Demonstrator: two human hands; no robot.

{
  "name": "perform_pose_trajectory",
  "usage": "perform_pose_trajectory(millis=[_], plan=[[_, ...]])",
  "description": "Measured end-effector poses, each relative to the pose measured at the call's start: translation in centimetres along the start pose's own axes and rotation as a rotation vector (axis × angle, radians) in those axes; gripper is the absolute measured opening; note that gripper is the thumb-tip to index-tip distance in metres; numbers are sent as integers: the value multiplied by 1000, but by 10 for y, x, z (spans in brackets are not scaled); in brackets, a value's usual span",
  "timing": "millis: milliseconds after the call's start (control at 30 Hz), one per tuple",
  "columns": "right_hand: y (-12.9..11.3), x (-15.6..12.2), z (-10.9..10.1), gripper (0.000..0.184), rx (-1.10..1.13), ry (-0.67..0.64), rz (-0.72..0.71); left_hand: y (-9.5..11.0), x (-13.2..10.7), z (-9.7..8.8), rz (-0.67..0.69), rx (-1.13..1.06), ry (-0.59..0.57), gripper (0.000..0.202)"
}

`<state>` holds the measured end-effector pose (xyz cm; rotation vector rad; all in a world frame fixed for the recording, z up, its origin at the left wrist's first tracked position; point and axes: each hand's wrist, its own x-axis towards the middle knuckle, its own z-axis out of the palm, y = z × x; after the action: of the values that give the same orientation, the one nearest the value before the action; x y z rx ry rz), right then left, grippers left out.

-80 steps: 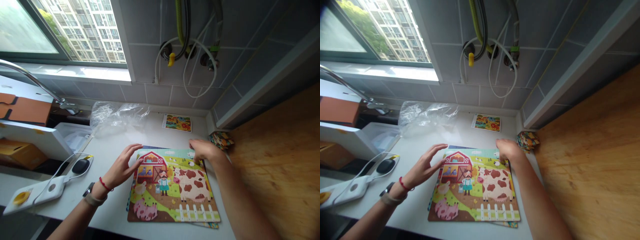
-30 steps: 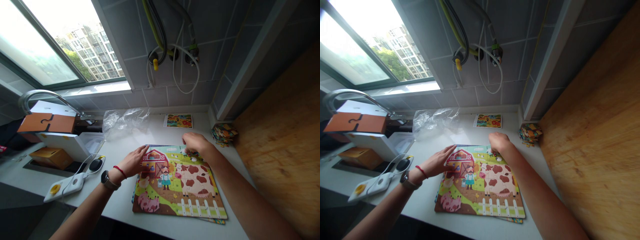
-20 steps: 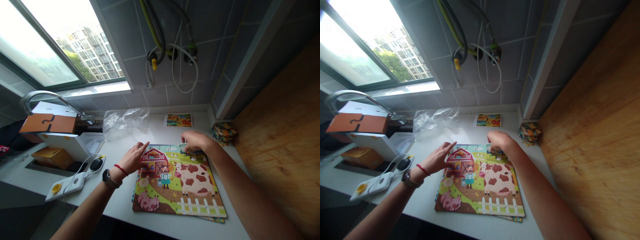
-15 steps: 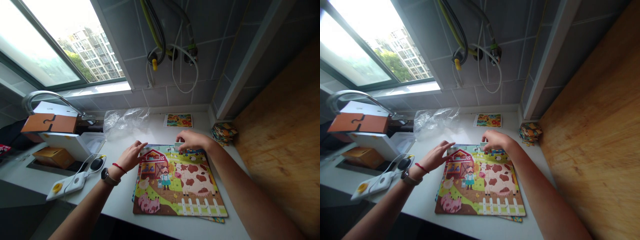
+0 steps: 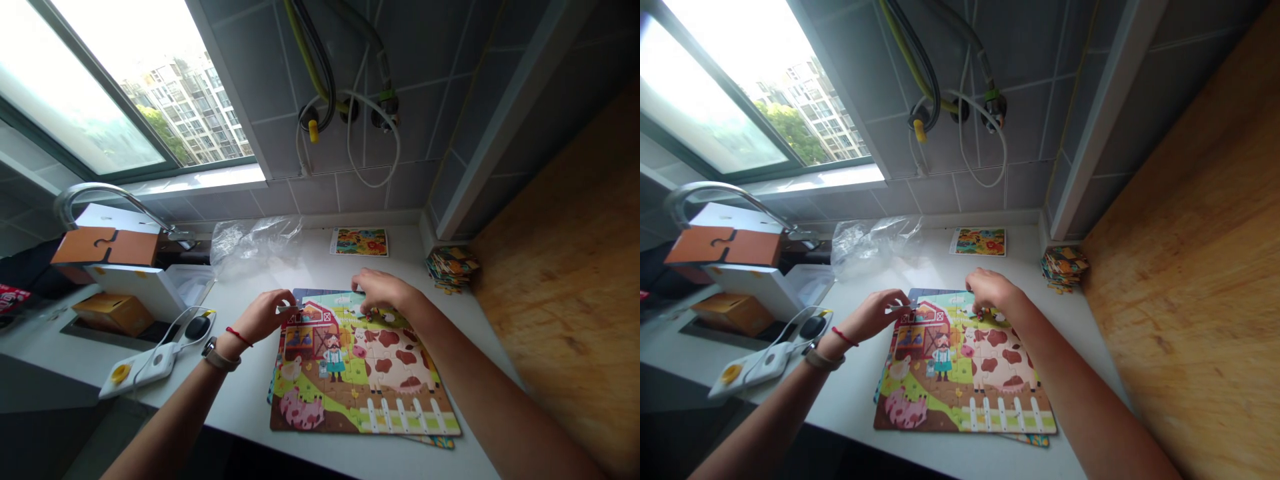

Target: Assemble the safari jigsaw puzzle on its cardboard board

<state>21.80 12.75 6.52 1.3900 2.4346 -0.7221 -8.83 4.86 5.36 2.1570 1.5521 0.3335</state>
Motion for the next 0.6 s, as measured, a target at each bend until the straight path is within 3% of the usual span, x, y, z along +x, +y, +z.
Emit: perform_pose_trajectory(millis=[200,433,600], plan=[[-4,-4,-1,57,-16,13,25,5,1,-5,2,-35,-17,16],[-5,-3,1,66,-4,-43,-7,8,-7,-6,-41,29,-131,16],[-7,-4,3,62,-21,-24,17,2,-9,-2,-60,-52,-74,19]])
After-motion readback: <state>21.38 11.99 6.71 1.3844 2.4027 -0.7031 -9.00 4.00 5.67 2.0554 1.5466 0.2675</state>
